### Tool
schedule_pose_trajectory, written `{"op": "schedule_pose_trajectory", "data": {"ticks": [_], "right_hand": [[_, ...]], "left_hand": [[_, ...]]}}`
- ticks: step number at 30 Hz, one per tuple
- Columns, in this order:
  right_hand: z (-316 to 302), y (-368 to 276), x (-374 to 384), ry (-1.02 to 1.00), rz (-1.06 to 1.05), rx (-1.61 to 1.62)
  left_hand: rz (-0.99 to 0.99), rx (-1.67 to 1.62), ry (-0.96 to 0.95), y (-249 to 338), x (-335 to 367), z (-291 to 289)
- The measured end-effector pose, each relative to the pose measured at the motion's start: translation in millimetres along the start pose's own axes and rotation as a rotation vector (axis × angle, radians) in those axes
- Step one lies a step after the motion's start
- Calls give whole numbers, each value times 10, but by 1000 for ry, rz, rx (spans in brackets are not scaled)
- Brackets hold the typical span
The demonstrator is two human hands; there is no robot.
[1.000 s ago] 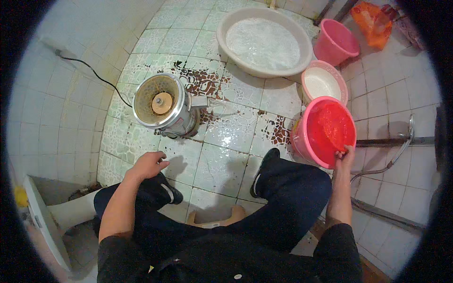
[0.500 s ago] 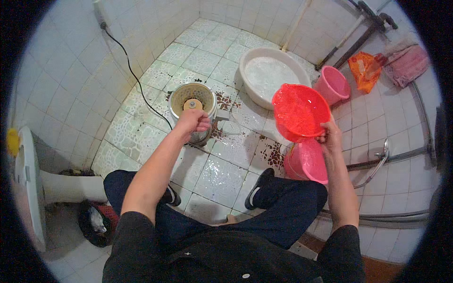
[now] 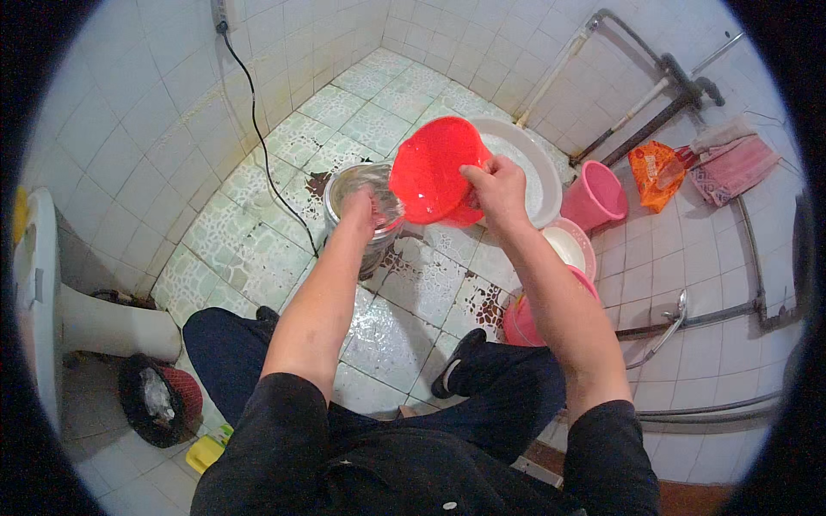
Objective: The person scrubs the exterior of a silver cylindrical appliance with a steel wool pad, repeatedly dipping it into a red bowl of water. They then rinse the appliance by pouring water from the red bowl and a pink bucket over it. Finally, they lift the appliance and move it to a different spot on the floor.
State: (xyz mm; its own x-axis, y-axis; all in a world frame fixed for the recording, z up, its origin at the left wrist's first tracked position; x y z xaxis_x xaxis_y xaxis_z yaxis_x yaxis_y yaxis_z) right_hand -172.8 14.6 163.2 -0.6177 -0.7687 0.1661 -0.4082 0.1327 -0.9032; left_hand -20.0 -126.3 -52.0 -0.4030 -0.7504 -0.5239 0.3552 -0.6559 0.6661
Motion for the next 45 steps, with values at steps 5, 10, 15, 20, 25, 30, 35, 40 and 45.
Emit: {"op": "schedule_pose_trajectory", "data": {"ticks": [5,10,15,20,25,30,35,40,45], "right_hand": [[139,-358,20,-2,-515,-471],[278,-521,-171,-156,-950,-704],[-17,-364,-282,-143,-1051,-838],[-676,-23,-163,55,-855,-821],[-1640,566,-241,308,-292,-890],[-2536,999,-501,564,-41,-948],[-3131,1219,-862,628,229,-978],[-3392,1346,-1012,714,312,-1110],[-3262,1212,-1197,683,293,-990]], "left_hand": [[-30,24,29,69,-76,90],[227,270,-52,455,45,-172],[741,1403,36,769,-641,-110],[980,1840,163,1023,-1064,-791],[482,1912,357,1204,-1070,-1790],[380,1733,252,1230,-977,-1906],[402,1734,118,1111,-1057,-1703],[343,1753,82,1081,-994,-1721],[295,1807,24,1075,-977,-1750]]}}
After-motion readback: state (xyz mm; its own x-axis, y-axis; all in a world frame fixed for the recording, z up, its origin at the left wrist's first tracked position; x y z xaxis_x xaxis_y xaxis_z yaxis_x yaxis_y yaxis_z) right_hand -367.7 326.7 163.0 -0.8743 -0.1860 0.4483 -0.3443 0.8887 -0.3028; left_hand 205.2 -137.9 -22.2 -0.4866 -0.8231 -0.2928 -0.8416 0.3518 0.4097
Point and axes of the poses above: each hand's wrist, its own x-axis towards the middle knuckle, its own z-axis out of the palm, y = z × x, the point moved 3 cm from there along x, towards the middle knuckle
